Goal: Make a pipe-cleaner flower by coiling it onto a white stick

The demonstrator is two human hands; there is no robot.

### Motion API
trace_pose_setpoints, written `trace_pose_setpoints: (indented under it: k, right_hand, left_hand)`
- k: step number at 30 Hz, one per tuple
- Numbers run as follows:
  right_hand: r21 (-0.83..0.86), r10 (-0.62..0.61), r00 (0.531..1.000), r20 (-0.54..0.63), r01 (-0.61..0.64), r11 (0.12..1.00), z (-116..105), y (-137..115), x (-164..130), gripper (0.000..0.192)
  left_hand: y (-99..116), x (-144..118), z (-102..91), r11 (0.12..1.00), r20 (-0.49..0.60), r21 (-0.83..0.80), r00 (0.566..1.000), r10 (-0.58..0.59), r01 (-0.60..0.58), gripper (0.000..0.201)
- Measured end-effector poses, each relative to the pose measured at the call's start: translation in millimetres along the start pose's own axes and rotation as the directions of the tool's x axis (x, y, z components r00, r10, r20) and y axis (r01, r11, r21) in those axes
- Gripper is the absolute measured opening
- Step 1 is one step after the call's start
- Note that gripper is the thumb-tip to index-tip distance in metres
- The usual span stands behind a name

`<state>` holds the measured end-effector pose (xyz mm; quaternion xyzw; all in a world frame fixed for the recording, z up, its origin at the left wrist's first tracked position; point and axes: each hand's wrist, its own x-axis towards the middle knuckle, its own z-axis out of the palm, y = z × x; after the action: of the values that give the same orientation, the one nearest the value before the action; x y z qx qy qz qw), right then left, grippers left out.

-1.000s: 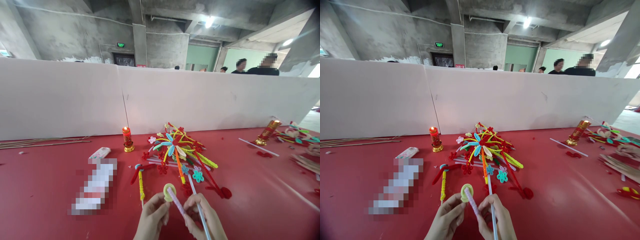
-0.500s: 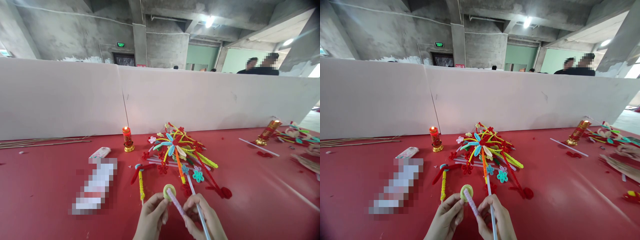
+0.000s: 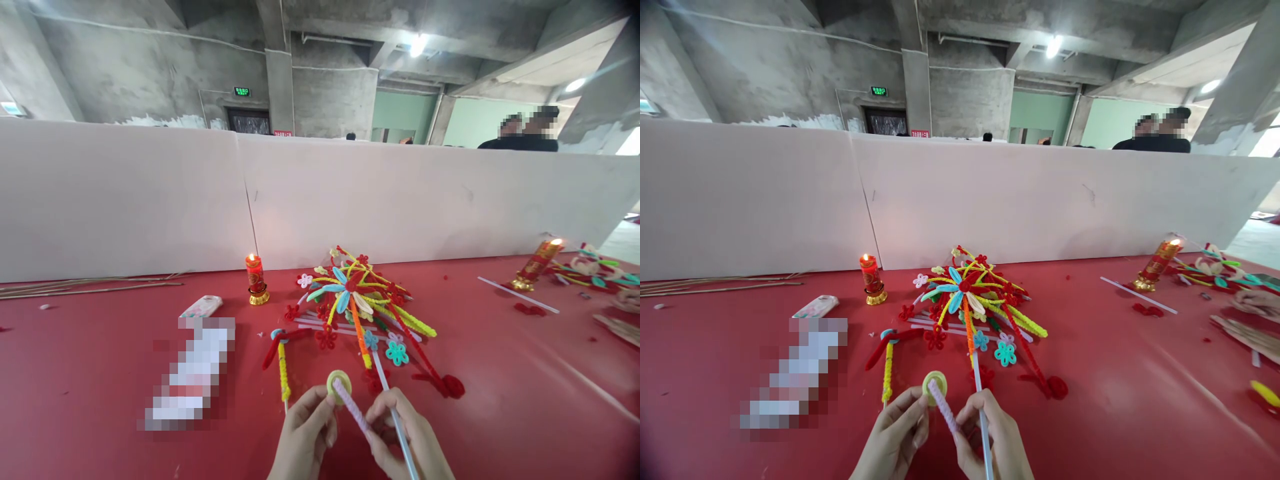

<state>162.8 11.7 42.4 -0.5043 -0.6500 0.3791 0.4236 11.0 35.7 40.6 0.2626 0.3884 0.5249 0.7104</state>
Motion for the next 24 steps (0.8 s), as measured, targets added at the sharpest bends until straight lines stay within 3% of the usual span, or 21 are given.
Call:
trace_pose_setpoints:
  k: [16,24]
  right_hand:
    - [-0.034,0.010,1.000,-0.017,-0.011,0.999,0.2,-2.8,0.0,0.015]
    - [-0.004,0.009,1.000,0.007,-0.009,1.000,-0.6,-2.0,-1.1,0.016]
  left_hand:
    - [-0.7,1.8,-0.6,1.000,0.032,-0.016,0.999,0.007,-0.006,0.031]
    - [6.1,-0.5,4.8,0.984,0.021,-0.166,0.998,-0.064,0.067,0.034]
